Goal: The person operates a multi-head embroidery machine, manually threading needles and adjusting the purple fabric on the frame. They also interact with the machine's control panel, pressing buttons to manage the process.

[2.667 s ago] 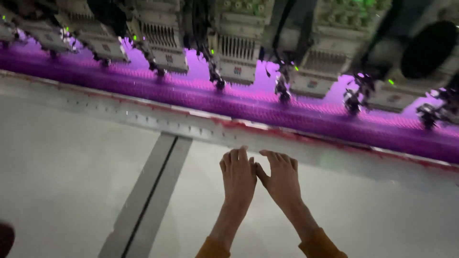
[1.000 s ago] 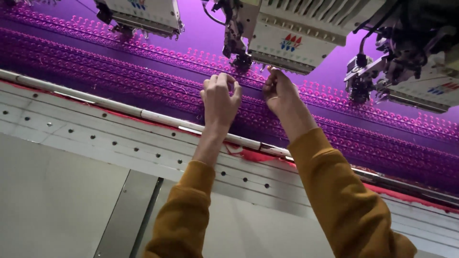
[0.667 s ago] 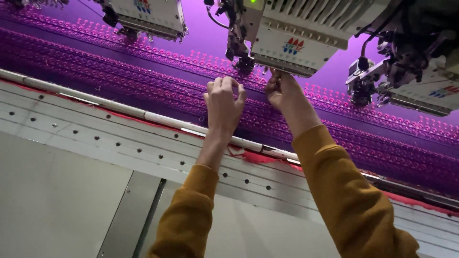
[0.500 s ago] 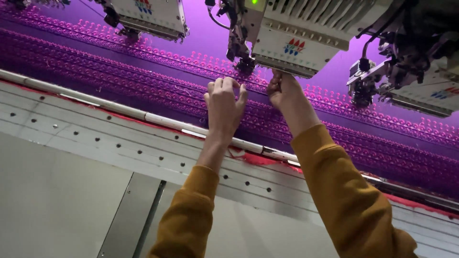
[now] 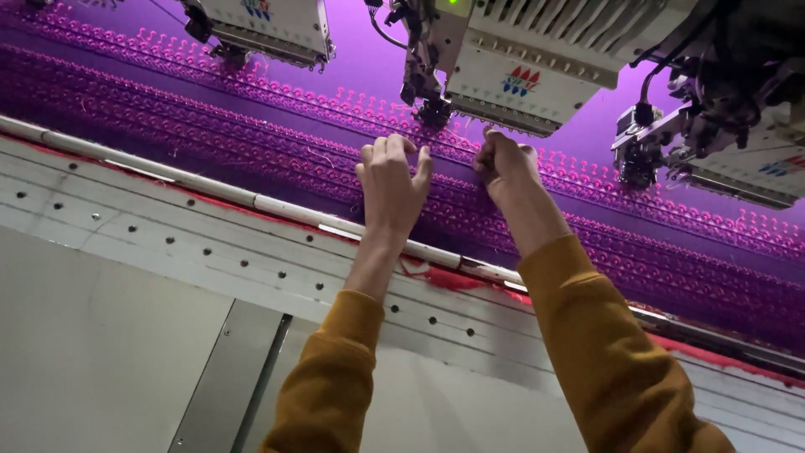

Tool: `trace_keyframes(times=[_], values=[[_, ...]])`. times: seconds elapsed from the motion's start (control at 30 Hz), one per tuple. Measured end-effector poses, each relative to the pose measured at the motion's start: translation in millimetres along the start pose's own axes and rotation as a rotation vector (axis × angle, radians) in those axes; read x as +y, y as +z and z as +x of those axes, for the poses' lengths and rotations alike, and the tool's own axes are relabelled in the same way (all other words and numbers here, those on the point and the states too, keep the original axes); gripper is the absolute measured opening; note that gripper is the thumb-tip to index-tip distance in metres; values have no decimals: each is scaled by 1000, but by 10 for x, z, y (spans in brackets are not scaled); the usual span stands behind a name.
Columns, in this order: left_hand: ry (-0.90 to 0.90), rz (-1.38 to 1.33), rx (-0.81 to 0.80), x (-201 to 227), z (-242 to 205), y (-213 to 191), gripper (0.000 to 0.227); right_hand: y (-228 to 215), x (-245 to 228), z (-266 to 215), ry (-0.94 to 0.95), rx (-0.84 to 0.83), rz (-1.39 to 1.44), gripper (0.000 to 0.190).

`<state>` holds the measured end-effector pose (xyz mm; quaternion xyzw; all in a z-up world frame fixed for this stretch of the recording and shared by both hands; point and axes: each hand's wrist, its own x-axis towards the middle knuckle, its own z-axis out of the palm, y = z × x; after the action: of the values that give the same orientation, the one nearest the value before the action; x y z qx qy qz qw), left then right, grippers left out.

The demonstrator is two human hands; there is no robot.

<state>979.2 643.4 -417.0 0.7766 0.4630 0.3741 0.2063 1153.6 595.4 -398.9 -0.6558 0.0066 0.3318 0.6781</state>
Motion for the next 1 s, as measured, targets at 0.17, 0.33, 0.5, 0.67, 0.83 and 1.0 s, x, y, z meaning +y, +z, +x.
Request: trace_keyframes(times=[0.17, 0.33, 0.5, 0.67, 0.83, 1.0], values=[[-6, 34, 27, 6, 14, 12, 13, -14, -60, -131, 2, 7, 41, 30], [-28, 118, 88, -110, 245, 89, 7, 13, -162, -398, -14, -3, 49, 28], [-85, 210, -10, -359, 742, 336, 21, -10, -35, -118, 37, -14, 119, 24], [-114, 213, -176, -602, 975, 540, 19, 23, -63, -128, 43, -18, 115, 23], [-66, 267, -259, -466, 918, 424, 22, -38, -11, -4, 61, -11, 116, 23], [-160, 220, -284, -145, 491, -60, 38, -72, -45, -45, 74, -52, 117, 24]])
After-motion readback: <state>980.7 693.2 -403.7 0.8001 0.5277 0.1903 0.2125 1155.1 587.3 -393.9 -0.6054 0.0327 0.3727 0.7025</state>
